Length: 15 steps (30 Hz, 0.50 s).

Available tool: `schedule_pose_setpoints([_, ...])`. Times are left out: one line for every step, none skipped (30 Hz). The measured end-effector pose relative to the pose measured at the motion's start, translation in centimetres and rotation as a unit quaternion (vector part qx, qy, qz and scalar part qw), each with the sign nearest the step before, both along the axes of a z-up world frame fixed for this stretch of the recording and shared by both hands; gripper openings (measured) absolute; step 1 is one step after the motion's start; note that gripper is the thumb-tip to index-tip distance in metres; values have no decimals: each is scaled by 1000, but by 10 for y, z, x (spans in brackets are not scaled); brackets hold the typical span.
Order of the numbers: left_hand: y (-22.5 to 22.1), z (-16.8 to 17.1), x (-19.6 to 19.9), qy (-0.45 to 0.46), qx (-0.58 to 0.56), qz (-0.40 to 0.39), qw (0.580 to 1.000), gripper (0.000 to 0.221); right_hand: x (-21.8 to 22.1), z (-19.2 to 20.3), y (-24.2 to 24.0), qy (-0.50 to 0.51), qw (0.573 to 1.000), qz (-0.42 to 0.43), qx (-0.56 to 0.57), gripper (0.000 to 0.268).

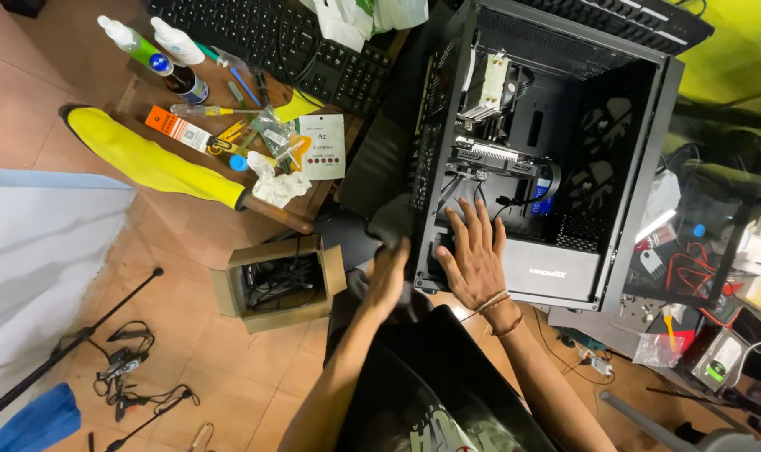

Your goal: Cleaning the interior of a computer case with a cloth and inspecting internal components

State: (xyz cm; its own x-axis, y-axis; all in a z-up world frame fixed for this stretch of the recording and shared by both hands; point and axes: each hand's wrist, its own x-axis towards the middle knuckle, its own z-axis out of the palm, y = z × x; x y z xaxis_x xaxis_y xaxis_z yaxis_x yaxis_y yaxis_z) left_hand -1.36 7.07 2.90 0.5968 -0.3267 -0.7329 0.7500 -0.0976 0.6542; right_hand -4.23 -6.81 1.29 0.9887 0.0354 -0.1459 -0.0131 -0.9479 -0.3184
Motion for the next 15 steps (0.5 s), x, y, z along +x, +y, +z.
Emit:
schedule_pose_setpoints([4, 6, 1, 0, 1, 0, 1000, 69, 1, 0, 0, 0, 1000, 0, 1, 57])
schedule_pose_setpoints([9, 13, 1, -14, 4, -17, 1000, 71, 1, 0, 0, 0, 1000, 2, -3, 57])
schedule_pose_setpoints([14, 19, 0, -28, 8, -34, 999, 73, 1, 0, 0, 0, 1000, 3, -7, 57])
schedule_pose_setpoints([14, 8, -3, -28, 8, -32, 999, 73, 0, -1, 0, 0, 1000, 5, -7, 57])
schedule_pose_setpoints([14, -2, -7, -26, 23, -35, 999, 71, -1, -1, 0, -2, 1000, 5, -7, 56])
schedule_pose_setpoints([13, -12, -9, -26, 36, -37, 998, 70, 0, -1, 0, -6, 1000, 4, -8, 56])
schedule_pose_setpoints([12, -23, -5, -28, 35, -35, 998, 70, 2, 0, 1, -7, 1000, 6, -9, 56])
schedule_pose_setpoints([10, -33, -4, -46, 64, -36, 996, 66, 2, 0, 1, -6, 1000, 5, -12, 56])
schedule_pose_setpoints([8, -44, -3, -64, 93, -37, 993, 63, 1, 1, 2, -5, 1000, 5, -15, 55])
schedule_pose_setpoints([9, -47, -1, -64, 92, -37, 993, 63, 1, 1, 2, -5, 1000, 5, -15, 55])
schedule_pose_setpoints([10, -50, 2, -65, 116, -55, 990, 65, 1, 2, 3, -5, 1000, 3, -14, 55])
schedule_pose_setpoints([11, -54, 4, -66, 140, -73, 985, 66, 1, 2, 3, -5, 1000, -1, -12, 55])
schedule_pose_setpoints([11, -53, 15, -65, 139, -75, 985, 66, 3, 2, 3, -5, 1000, -2, -13, 55])
schedule_pose_setpoints([10, -53, 24, -22, 80, -16, 996, 74, 2, 2, 2, -4, 1000, 0, -13, 55])
schedule_pose_setpoints([10, -52, 32, 23, 21, 43, 999, 95, 1, 2, 2, -3, 1000, 3, -14, 55])
